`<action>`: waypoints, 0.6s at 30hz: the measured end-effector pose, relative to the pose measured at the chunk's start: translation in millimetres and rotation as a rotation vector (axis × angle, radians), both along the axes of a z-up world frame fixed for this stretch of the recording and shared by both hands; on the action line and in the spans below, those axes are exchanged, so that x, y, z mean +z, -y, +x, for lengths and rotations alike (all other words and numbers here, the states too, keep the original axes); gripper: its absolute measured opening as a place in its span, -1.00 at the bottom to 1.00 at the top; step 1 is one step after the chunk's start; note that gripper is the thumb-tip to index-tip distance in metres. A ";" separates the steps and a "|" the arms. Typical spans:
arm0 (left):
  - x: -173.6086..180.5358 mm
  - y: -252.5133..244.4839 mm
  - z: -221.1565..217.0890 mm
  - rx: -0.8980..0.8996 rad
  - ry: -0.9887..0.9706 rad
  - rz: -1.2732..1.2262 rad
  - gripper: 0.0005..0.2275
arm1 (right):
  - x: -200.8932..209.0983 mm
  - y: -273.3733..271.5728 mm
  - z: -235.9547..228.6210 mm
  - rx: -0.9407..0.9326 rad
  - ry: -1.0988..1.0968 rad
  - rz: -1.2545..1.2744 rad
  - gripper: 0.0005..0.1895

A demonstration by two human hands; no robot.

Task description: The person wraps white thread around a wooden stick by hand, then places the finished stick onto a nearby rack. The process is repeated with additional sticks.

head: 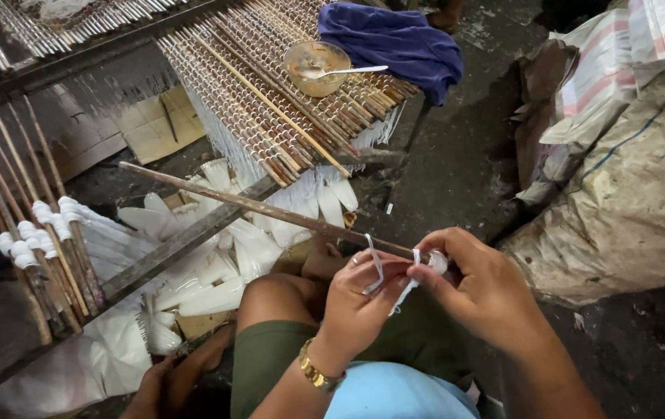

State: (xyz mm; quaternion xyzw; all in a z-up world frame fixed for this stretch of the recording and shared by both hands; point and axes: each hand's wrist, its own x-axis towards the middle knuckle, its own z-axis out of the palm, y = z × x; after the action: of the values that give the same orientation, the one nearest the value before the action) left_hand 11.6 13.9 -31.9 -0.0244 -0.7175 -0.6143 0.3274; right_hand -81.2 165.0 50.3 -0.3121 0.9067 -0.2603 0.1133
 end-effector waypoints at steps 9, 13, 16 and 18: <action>-8.7 10.1 4.6 -0.130 0.139 0.450 -0.70 | -1.0 0.9 0.2 0.050 -0.085 -0.059 -0.70; 1.9 6.5 8.3 -0.039 0.226 0.151 -0.91 | 4.3 3.7 0.7 0.025 -0.035 -0.086 -0.63; -0.7 9.3 9.8 -0.009 0.124 0.054 -0.92 | -0.7 4.6 0.3 -0.020 -0.043 -0.004 -0.69; -6.6 10.5 10.5 0.005 0.076 -0.049 -0.89 | -4.2 4.0 1.0 -0.031 -0.078 0.039 -0.73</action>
State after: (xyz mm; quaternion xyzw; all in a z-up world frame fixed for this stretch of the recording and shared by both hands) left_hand 22.2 3.4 -38.5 -0.0072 -0.7444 -0.5962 0.3008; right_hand -80.1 161.0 46.1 -0.3055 0.9200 -0.2320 0.0798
